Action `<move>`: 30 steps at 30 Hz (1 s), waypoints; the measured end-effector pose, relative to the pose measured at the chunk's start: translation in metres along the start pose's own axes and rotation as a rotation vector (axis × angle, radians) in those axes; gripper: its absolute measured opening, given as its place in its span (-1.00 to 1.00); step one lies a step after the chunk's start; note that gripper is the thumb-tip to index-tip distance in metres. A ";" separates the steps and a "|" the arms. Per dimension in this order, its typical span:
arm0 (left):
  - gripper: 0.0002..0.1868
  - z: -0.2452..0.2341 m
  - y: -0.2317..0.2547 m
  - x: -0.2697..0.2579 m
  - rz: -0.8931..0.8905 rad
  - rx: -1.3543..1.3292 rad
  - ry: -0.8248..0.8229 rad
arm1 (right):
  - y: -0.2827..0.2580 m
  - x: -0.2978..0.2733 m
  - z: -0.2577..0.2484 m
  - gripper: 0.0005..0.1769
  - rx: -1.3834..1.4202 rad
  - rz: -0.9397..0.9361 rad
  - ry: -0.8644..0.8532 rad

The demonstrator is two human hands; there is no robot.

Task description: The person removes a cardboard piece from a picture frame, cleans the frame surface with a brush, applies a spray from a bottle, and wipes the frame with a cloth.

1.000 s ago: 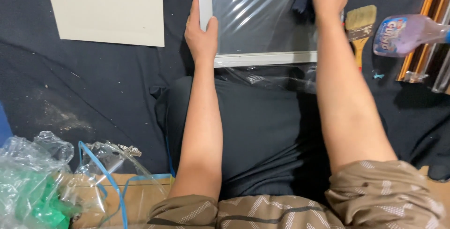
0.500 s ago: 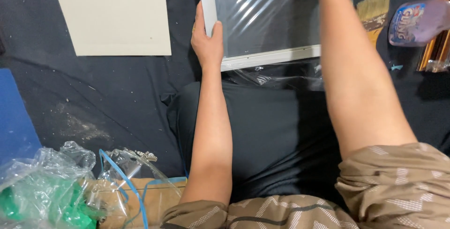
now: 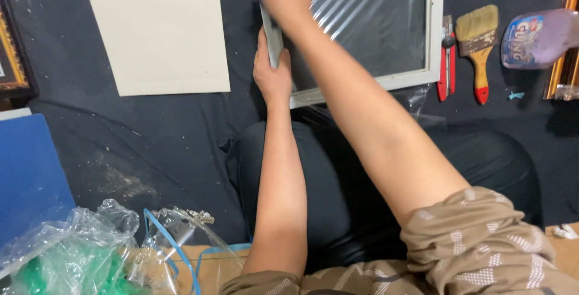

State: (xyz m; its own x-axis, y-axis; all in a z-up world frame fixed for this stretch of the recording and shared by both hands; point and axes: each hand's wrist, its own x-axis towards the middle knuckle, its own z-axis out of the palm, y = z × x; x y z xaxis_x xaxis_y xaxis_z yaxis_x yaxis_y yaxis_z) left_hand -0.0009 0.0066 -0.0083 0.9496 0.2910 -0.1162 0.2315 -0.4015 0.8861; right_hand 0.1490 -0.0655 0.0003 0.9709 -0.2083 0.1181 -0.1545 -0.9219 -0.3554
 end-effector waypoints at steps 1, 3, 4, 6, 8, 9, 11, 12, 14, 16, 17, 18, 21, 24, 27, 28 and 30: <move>-0.31 -0.005 0.009 0.000 -0.071 -0.036 -0.057 | 0.012 -0.002 0.022 -0.86 0.004 -0.018 0.004; -0.33 -0.005 0.006 0.000 -0.133 -0.077 -0.112 | 0.021 0.002 0.040 -0.87 0.008 -0.040 0.018; -0.31 0.001 -0.006 0.001 -0.078 -0.048 -0.060 | 0.030 -0.001 0.036 -0.75 -0.048 -0.090 -0.038; -0.30 0.006 -0.006 0.004 -0.007 -0.034 -0.001 | 0.049 -0.003 0.018 -0.56 -0.111 -0.149 -0.073; -0.32 0.001 0.011 -0.001 -0.206 -0.089 -0.055 | 0.070 -0.011 -0.008 -0.58 -0.202 -0.358 0.108; -0.32 -0.001 0.017 -0.001 -0.202 -0.094 -0.054 | 0.084 -0.009 -0.017 -0.58 -0.205 -0.361 0.114; -0.32 -0.006 0.026 -0.003 -0.208 -0.125 -0.062 | 0.112 -0.007 -0.034 -0.45 -0.215 -0.287 0.022; -0.32 -0.007 0.026 -0.003 -0.206 -0.127 -0.062 | 0.134 -0.004 -0.038 -0.45 -0.217 -0.288 0.025; -0.35 -0.008 0.026 -0.005 -0.154 -0.149 -0.074 | 0.178 0.001 -0.046 -0.40 -0.331 -0.150 -0.018; -0.35 -0.010 0.030 -0.006 -0.165 -0.162 -0.086 | 0.210 0.004 -0.069 -0.38 -0.285 -0.028 -0.085; -0.34 -0.011 0.031 -0.005 -0.182 -0.170 -0.098 | 0.226 0.006 -0.080 -0.35 -0.233 0.095 -0.160; -0.34 -0.010 0.027 -0.006 -0.175 -0.174 -0.096 | 0.248 0.004 -0.080 -0.35 -0.234 0.092 -0.152; -0.35 -0.008 0.021 -0.004 -0.140 -0.137 -0.085 | 0.294 0.011 -0.071 -0.37 -0.284 0.196 -0.071; -0.34 -0.008 0.024 -0.004 -0.186 -0.150 -0.095 | 0.290 0.029 -0.041 -0.43 -0.135 0.432 -0.118; -0.34 -0.010 0.028 -0.002 -0.236 -0.174 -0.112 | 0.245 0.035 -0.005 -0.64 -0.200 0.513 0.031; -0.33 -0.010 0.030 -0.001 -0.240 -0.171 -0.113 | 0.220 0.034 0.000 -0.69 -0.199 0.488 0.027; -0.33 -0.008 0.025 0.000 -0.248 -0.160 -0.119 | 0.168 0.025 0.005 -0.73 -0.197 0.470 0.016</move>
State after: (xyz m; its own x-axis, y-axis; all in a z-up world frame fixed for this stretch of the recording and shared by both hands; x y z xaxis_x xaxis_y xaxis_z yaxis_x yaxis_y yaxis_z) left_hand 0.0028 0.0034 0.0175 0.8885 0.2553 -0.3813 0.4322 -0.1866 0.8823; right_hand 0.1484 -0.2238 -0.0613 0.7856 -0.6187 0.0021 -0.6069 -0.7713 -0.1916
